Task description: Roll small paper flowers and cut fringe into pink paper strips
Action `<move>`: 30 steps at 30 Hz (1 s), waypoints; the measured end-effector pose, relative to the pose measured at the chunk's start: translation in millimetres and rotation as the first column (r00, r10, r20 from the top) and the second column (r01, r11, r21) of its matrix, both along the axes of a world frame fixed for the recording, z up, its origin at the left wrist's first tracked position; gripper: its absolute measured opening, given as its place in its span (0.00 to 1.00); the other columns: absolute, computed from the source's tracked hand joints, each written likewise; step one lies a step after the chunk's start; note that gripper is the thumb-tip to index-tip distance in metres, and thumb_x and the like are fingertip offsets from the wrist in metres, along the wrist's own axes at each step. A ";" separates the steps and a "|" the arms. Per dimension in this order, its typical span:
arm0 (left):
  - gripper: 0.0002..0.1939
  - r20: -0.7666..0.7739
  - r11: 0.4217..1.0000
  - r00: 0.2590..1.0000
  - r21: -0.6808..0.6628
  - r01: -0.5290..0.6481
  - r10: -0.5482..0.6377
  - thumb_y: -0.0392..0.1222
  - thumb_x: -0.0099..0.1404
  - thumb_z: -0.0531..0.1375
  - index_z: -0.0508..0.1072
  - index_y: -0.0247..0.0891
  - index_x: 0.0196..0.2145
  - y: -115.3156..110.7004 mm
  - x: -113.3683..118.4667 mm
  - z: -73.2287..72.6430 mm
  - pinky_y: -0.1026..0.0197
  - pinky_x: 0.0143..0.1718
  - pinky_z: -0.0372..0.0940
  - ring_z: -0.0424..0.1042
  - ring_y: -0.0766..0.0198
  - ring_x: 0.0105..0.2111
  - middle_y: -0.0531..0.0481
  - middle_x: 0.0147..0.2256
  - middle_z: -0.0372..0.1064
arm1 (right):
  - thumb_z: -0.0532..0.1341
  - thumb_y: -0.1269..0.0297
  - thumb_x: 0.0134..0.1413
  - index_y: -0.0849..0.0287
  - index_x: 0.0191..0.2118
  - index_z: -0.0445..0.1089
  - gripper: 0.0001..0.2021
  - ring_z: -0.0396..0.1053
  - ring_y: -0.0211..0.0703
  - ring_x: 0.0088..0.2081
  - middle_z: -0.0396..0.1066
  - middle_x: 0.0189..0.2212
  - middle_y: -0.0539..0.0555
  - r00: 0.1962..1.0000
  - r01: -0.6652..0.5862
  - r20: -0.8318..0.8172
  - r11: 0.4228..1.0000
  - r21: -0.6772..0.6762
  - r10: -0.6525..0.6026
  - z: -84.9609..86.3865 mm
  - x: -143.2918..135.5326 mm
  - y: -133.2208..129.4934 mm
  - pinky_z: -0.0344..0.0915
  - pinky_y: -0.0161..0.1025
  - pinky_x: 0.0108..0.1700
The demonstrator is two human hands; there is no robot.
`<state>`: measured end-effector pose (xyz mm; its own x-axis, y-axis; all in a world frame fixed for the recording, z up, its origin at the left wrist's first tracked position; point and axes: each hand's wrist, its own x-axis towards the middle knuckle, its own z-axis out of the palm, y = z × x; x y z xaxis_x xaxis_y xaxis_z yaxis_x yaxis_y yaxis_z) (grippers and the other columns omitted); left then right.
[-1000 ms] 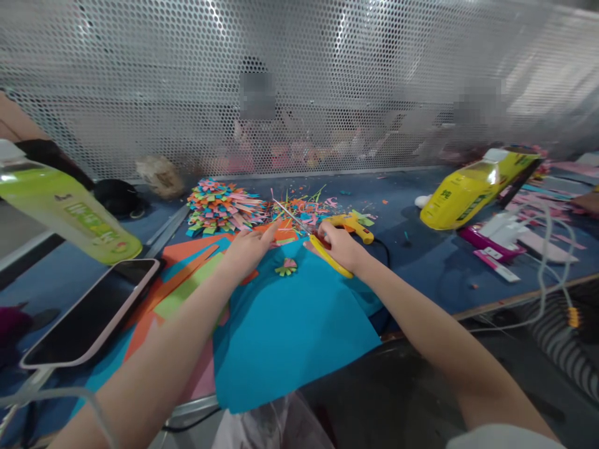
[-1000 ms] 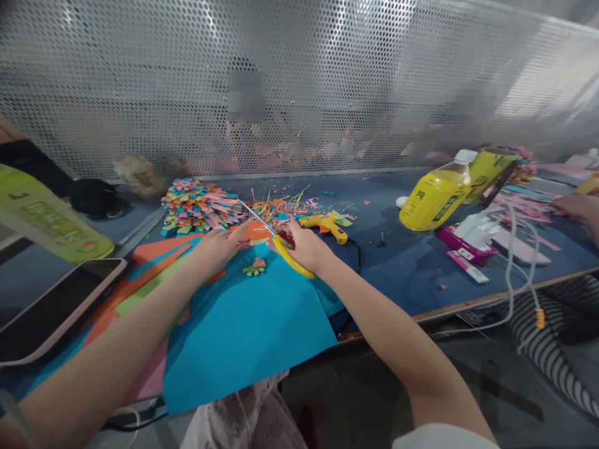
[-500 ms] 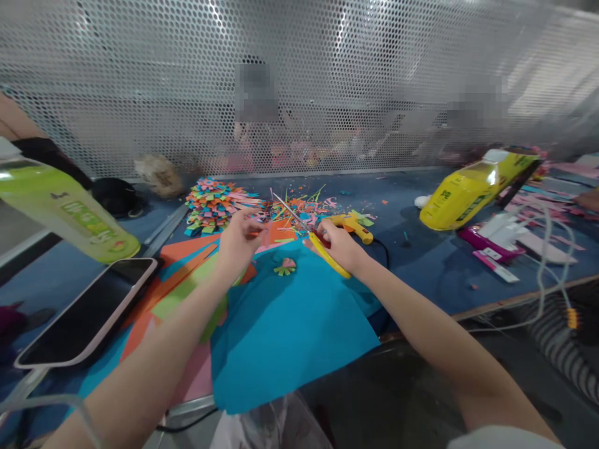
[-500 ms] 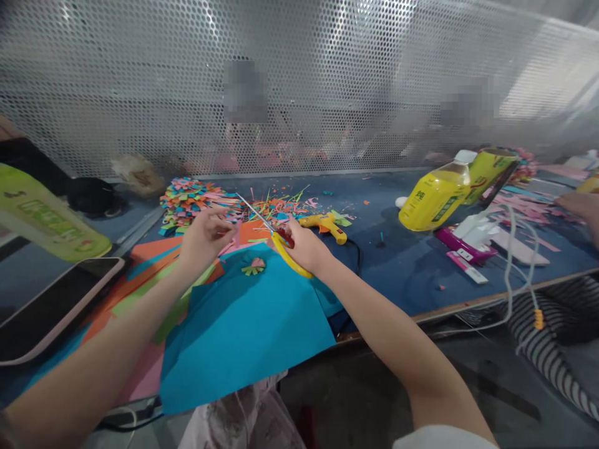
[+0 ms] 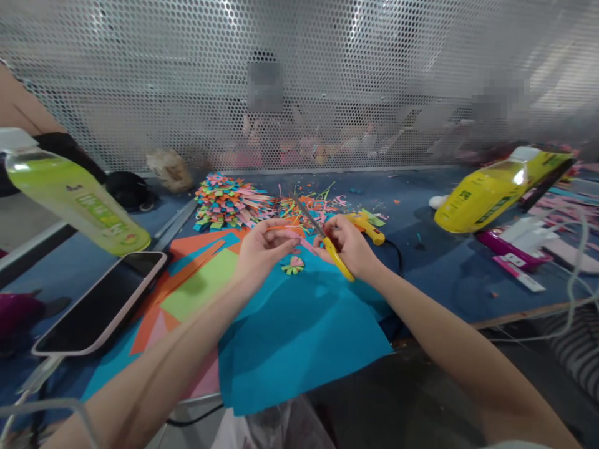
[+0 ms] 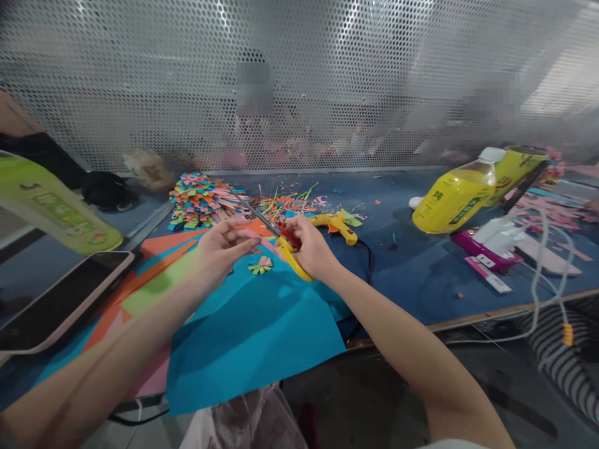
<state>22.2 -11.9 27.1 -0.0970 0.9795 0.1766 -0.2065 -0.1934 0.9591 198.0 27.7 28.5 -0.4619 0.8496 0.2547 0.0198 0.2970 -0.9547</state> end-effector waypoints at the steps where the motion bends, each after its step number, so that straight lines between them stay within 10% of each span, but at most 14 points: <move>1: 0.24 -0.003 1.000 1.000 -0.004 0.005 -0.005 0.38 0.46 0.69 0.66 0.36 0.40 -0.1 -0.1 -0.6 0.63 0.32 0.71 0.76 0.65 0.30 0.53 0.28 0.75 | 0.66 0.65 0.36 0.54 0.33 0.51 0.22 0.66 0.36 0.28 0.65 0.29 0.45 1.000 0.000 -0.001 1.000 -0.003 0.000 -0.7 0.1 0.6 0.63 0.36 0.30; 9: 0.23 -0.021 0.994 0.995 -0.049 0.101 -0.102 0.38 0.47 0.69 0.66 0.34 0.40 -0.5 5.3 -6.4 0.65 0.29 0.71 0.75 0.66 0.26 0.52 0.27 0.76 | 0.67 0.65 0.36 0.55 0.34 0.52 0.22 0.64 0.34 0.26 0.64 0.29 0.45 1.000 0.002 -0.008 1.000 -0.023 -0.002 -0.5 -1.7 -1.2 0.62 0.36 0.30; 18: 0.23 0.131 0.980 0.982 0.133 -0.150 0.133 0.40 0.47 0.69 0.62 0.39 0.38 -4.7 -8.0 17.2 0.65 0.29 0.71 0.77 0.64 0.28 0.55 0.25 0.75 | 0.63 0.59 0.46 0.55 0.34 0.53 0.16 0.56 0.35 0.25 0.56 0.25 0.45 0.965 0.009 0.262 0.997 0.073 -0.028 6.6 12.8 0.6 0.53 0.35 0.26; 30: 0.23 0.163 0.968 0.971 0.153 -0.198 0.173 0.39 0.46 0.70 0.63 0.39 0.36 -5.8 -10.7 20.4 0.65 0.26 0.71 0.77 0.62 0.29 0.55 0.25 0.75 | 0.61 0.58 0.49 0.55 0.34 0.53 0.14 0.58 0.37 0.26 0.59 0.25 0.46 0.897 -0.137 0.431 0.989 0.062 0.097 9.1 12.1 -7.5 0.54 0.36 0.27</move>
